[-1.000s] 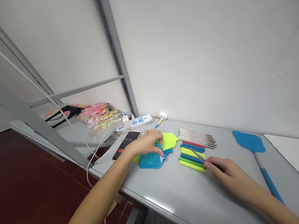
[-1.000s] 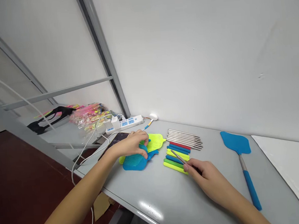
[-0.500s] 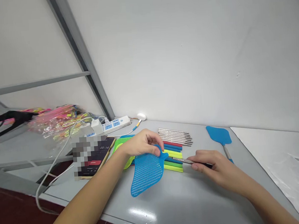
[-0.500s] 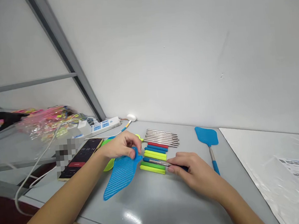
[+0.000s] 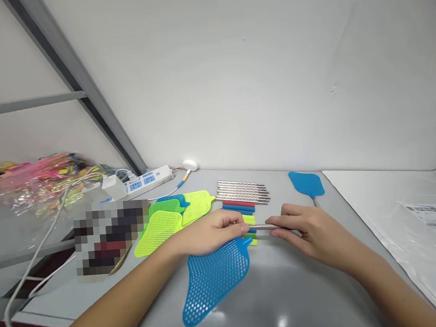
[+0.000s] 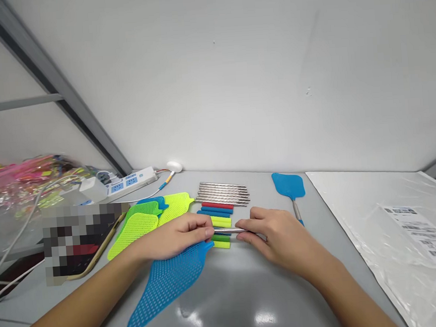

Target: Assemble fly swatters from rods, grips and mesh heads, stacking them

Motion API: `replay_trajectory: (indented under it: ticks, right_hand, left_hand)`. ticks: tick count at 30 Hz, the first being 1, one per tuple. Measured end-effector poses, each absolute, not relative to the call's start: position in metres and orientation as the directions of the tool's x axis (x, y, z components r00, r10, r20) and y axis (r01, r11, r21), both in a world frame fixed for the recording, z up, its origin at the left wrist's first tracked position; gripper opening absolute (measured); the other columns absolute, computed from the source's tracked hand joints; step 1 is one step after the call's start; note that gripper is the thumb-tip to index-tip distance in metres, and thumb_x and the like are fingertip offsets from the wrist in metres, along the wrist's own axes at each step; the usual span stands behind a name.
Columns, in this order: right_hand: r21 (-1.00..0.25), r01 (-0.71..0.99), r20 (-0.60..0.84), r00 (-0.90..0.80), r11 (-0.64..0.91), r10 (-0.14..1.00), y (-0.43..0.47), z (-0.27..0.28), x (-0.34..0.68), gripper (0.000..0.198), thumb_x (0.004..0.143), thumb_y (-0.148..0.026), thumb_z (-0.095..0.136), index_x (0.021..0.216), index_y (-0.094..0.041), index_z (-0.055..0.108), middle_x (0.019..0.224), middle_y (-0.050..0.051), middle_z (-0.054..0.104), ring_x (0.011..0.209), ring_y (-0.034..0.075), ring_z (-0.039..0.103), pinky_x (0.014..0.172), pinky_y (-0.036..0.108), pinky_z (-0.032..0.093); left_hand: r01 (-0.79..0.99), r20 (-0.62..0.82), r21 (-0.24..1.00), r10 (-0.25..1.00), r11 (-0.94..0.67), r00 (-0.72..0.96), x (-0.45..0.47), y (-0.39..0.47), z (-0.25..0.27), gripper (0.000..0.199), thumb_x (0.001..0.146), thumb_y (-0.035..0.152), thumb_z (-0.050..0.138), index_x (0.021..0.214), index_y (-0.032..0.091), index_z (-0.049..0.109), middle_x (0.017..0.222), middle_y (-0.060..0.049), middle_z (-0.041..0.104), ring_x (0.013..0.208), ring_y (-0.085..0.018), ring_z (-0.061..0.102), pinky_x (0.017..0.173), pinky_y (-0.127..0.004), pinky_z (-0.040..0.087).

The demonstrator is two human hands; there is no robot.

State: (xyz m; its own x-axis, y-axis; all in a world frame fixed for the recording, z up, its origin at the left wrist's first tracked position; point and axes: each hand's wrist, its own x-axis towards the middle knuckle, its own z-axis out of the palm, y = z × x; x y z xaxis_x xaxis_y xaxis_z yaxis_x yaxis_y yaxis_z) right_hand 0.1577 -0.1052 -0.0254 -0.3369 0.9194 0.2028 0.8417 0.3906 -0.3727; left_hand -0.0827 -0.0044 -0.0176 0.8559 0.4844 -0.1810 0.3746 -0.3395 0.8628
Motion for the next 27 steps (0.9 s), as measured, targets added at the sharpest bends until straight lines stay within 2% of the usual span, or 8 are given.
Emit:
replay_trajectory:
  ticks: [4,11,15,18,22,27]
  right_hand:
    - [-0.329,0.857,0.202,-0.346,0.396,0.916,-0.105,-0.024,0.156,0.032,0.099,-0.037,0.041,0.111,-0.027,0.069,0.074,0.002,0.058,0.062,0.014,0.05,0.057,0.027,0.034]
    - [-0.305,0.87,0.183,-0.346,0.388,0.92,-0.108,-0.02,0.153,0.032,0.099,-0.036,0.041,0.103,-0.025,0.07,0.074,0.002,0.063,0.062,0.013,0.053,0.059,0.028,0.033]
    - [-0.343,0.865,0.186,-0.32,0.366,0.929,-0.112,-0.017,0.155,0.028,0.098,-0.038,0.044,0.101,-0.026,0.07,0.074,0.001,0.064,0.061,0.013,0.053,0.058,0.028,0.034]
    - [-0.38,0.856,0.211,-0.29,0.351,0.934,-0.114,-0.015,0.16,0.026,0.097,-0.037,0.045,0.1,-0.026,0.069,0.075,0.001,0.065,0.062,0.013,0.053,0.058,0.028,0.035]
    - [-0.431,0.839,0.217,-0.26,0.332,0.941,-0.115,-0.017,0.167,0.024,0.096,-0.038,0.048,0.101,-0.028,0.069,0.079,0.0,0.068,0.061,0.012,0.056,0.056,0.027,0.037]
    - [-0.458,0.82,0.242,-0.256,0.342,0.936,-0.115,-0.018,0.167,0.021,0.095,-0.039,0.052,0.103,-0.028,0.068,0.077,-0.002,0.069,0.056,0.01,0.054,0.053,0.026,0.037]
  left_hand:
    - [0.33,-0.134,0.88,0.486,-0.343,0.863,-0.078,-0.009,-0.021,0.036,0.097,0.044,0.042,0.08,0.017,0.058,0.075,0.002,0.052,0.072,-0.011,0.047,0.067,-0.023,0.037]
    - [0.337,-0.165,0.899,0.495,-0.281,0.853,-0.075,-0.011,-0.024,0.036,0.095,0.044,0.045,0.077,0.017,0.06,0.071,0.003,0.052,0.068,-0.011,0.047,0.065,-0.022,0.038]
    - [0.341,-0.2,0.923,0.534,-0.179,0.821,-0.079,-0.006,-0.018,0.042,0.095,0.044,0.042,0.072,0.016,0.061,0.068,0.001,0.056,0.065,-0.012,0.05,0.064,-0.023,0.04]
    - [0.327,-0.2,0.936,0.566,-0.132,0.8,-0.084,0.0,-0.017,0.044,0.093,0.048,0.046,0.067,0.015,0.06,0.06,0.001,0.052,0.057,-0.011,0.047,0.056,-0.023,0.037]
    - [0.312,-0.187,0.938,0.54,-0.149,0.82,-0.089,0.009,-0.024,0.045,0.088,0.053,0.055,0.068,0.014,0.062,0.061,0.001,0.053,0.056,-0.01,0.045,0.054,-0.022,0.034]
    - [0.232,-0.111,0.948,0.46,-0.217,0.881,-0.088,0.011,-0.032,0.034,0.086,0.047,0.061,0.081,0.014,0.068,0.074,-0.001,0.062,0.068,-0.011,0.055,0.063,-0.022,0.04]
